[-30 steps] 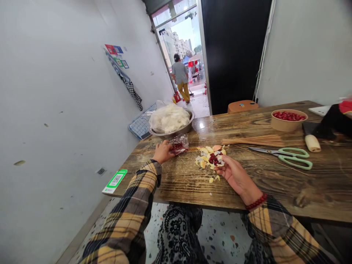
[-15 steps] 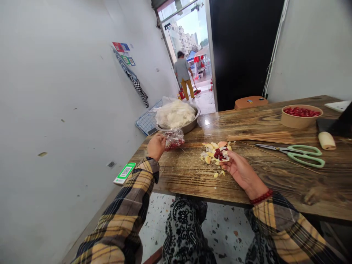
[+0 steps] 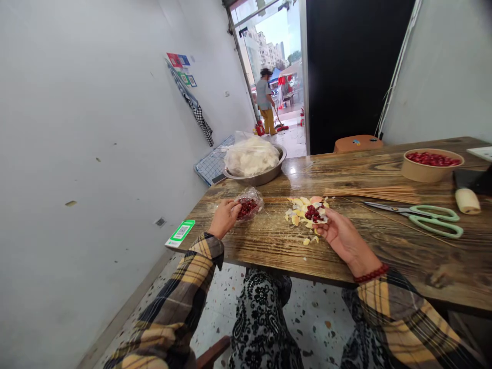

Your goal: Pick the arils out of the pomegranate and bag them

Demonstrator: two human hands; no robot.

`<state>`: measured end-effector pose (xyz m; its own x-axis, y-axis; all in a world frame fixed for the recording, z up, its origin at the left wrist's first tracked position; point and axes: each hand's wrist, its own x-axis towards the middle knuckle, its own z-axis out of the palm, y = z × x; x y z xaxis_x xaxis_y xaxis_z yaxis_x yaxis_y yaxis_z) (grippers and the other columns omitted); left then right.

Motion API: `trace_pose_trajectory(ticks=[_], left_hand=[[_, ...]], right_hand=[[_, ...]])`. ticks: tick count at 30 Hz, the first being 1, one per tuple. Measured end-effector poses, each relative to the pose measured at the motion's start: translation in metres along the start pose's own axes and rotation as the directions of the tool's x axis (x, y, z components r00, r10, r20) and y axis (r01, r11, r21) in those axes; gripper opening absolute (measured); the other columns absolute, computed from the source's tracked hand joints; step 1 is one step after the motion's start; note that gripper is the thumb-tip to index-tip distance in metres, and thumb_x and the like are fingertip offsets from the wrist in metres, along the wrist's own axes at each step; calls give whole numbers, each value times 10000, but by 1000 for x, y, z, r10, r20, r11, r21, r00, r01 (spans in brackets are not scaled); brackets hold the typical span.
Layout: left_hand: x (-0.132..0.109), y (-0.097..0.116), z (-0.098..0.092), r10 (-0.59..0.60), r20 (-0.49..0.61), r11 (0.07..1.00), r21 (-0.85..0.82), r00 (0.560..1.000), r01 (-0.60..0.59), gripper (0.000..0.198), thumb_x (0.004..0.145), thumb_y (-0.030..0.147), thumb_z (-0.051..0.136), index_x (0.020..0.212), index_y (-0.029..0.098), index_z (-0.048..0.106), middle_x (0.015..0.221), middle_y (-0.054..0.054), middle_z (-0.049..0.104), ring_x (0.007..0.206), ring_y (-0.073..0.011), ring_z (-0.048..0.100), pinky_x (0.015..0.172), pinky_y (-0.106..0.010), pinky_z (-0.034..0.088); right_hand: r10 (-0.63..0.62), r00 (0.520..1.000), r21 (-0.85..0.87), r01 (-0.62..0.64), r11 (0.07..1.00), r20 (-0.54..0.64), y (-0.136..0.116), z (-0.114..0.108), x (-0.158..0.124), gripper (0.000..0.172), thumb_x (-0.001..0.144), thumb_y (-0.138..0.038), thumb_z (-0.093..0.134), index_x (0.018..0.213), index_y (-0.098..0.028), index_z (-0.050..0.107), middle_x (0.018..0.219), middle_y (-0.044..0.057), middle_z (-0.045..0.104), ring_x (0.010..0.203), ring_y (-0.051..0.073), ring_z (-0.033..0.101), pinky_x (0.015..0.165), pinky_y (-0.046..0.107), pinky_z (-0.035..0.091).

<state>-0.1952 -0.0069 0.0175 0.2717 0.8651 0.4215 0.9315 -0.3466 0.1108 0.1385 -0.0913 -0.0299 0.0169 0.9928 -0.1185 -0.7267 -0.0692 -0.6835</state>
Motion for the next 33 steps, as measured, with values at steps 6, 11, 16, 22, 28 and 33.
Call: trace_pose_trajectory(ticks=[6, 11, 16, 22, 28, 33], left_hand=[[-9, 11, -2, -53, -60, 996, 73, 997, 58, 391, 753, 352, 668, 1109, 191, 656, 1284, -149, 521, 1197, -312, 479, 1014, -480, 371], [-8, 52, -15, -42, -257, 989, -150, 965, 3, 238, 837, 340, 560, 1005, 213, 670, 1269, -109, 543, 1216, -276, 471, 1046, -451, 353], [4, 116, -1, -100, -37, 764, -643, 994, 53, 255, 804, 407, 590, 960, 216, 659, 968, -67, 677, 917, -226, 613, 866, -374, 471], [24, 171, 38, -64, 362, 122, -922, 930, 368, 382, 713, 462, 684, 972, 185, 636, 840, -19, 652, 627, -123, 586, 627, -266, 490], [21, 182, 54, -67, 512, -197, -848, 857, 491, 354, 654, 424, 743, 894, 185, 640, 772, 5, 631, 580, -90, 565, 552, -224, 476], [5, 182, 48, 1, 550, -310, -794, 835, 523, 312, 686, 414, 734, 883, 192, 637, 761, -4, 630, 567, -85, 570, 544, -216, 469]], right_hand=[[-3, 1000, -3, 3, 1000, 1, -1, -1, 1, 178, 726, -295, 734, 864, -189, 695, 757, 5, 739, 553, 113, 665, 455, 175, 509], [1, 1000, 16, -1, 1000, 24, -1, 2, 3, 199, 721, -332, 749, 831, -174, 698, 730, 14, 739, 545, 105, 660, 453, 161, 498], [-26, 999, 32, 25, 999, 30, -4, 9, 6, 268, 702, -407, 756, 808, -169, 690, 676, 12, 715, 491, 93, 614, 407, 165, 455], [-127, 992, 37, 127, 991, 8, -6, 10, 14, 348, 684, -451, 768, 850, -155, 689, 729, 23, 707, 514, 80, 599, 423, 158, 439], [-111, 992, 7, 111, 994, 55, -8, 14, 5, 253, 732, -373, 753, 877, -171, 706, 808, 29, 713, 585, 76, 601, 475, 150, 449], [-67, 997, -109, 71, 991, 39, -14, 15, -7, 250, 735, -311, 754, 958, -203, 720, 918, 23, 716, 672, 89, 622, 552, 158, 486]])
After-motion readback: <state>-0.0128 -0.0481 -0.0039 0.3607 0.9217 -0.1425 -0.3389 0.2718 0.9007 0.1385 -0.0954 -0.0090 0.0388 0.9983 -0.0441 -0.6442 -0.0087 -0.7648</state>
